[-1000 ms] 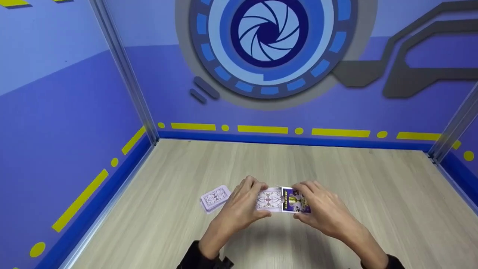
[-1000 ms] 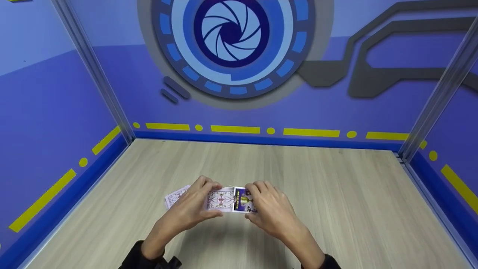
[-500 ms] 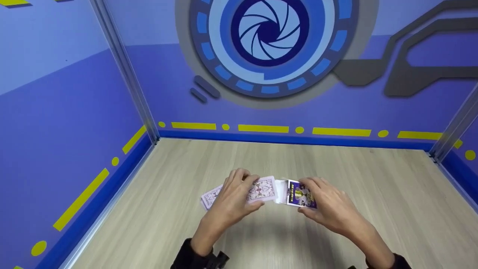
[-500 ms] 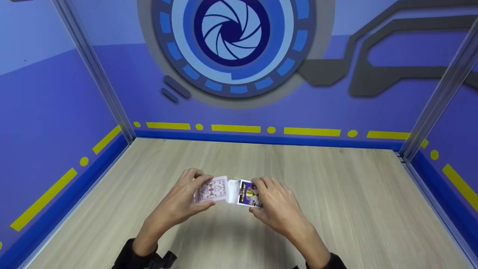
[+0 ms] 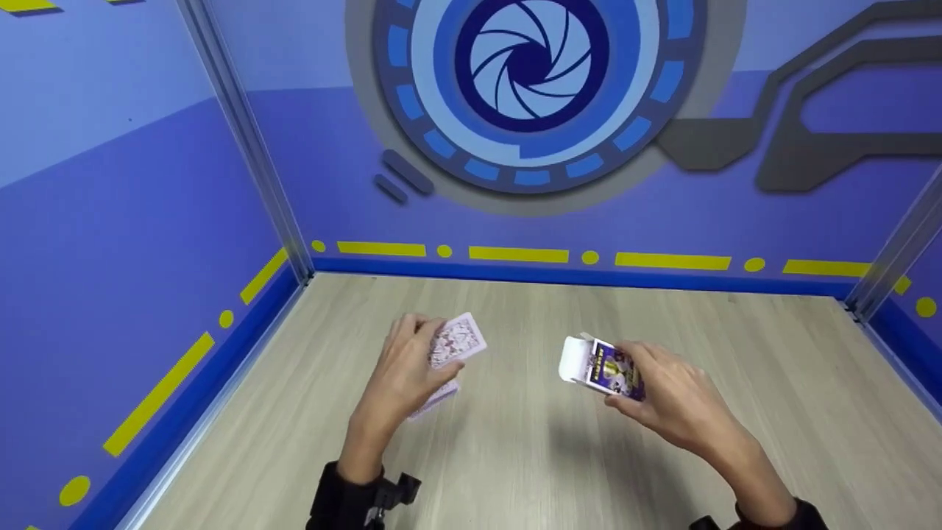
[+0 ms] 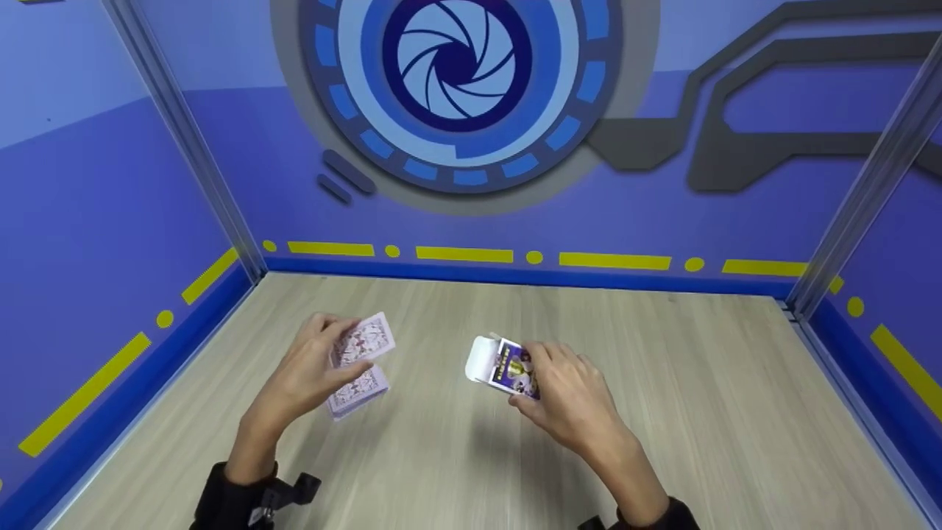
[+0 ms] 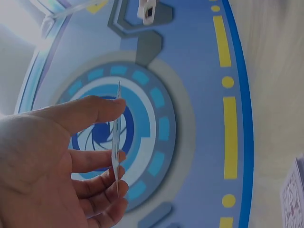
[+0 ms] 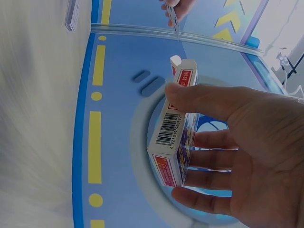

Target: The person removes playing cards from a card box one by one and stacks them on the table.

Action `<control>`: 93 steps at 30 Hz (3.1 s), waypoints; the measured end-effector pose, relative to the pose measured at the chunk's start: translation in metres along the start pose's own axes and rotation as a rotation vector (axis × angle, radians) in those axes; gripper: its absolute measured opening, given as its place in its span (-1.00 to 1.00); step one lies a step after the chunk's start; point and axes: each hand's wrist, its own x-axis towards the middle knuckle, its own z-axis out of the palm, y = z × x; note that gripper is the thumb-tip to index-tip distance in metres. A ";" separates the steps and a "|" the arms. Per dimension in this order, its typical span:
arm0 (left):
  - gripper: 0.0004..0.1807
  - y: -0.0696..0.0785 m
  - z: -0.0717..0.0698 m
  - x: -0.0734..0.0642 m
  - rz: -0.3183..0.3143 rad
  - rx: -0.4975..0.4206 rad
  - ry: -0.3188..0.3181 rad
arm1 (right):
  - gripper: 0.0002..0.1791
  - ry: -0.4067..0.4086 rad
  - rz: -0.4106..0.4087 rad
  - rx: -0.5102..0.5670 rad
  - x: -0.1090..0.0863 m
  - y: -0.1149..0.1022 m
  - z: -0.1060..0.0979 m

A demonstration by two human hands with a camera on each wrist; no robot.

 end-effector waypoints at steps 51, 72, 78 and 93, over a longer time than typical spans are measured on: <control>-0.43 -0.080 0.066 0.004 -0.341 0.119 -0.317 | -0.22 -0.041 0.012 -0.031 0.000 0.015 0.006; -0.30 -0.084 0.070 0.003 -0.339 0.095 -0.386 | -0.21 -0.050 0.020 -0.017 -0.001 0.014 0.009; -0.15 -0.077 0.062 0.003 -0.357 0.055 -0.340 | -0.21 -0.040 0.026 -0.001 -0.001 0.012 0.006; -0.64 0.004 0.037 0.006 0.040 0.033 0.044 | -0.23 -0.007 0.017 0.060 -0.002 0.003 0.004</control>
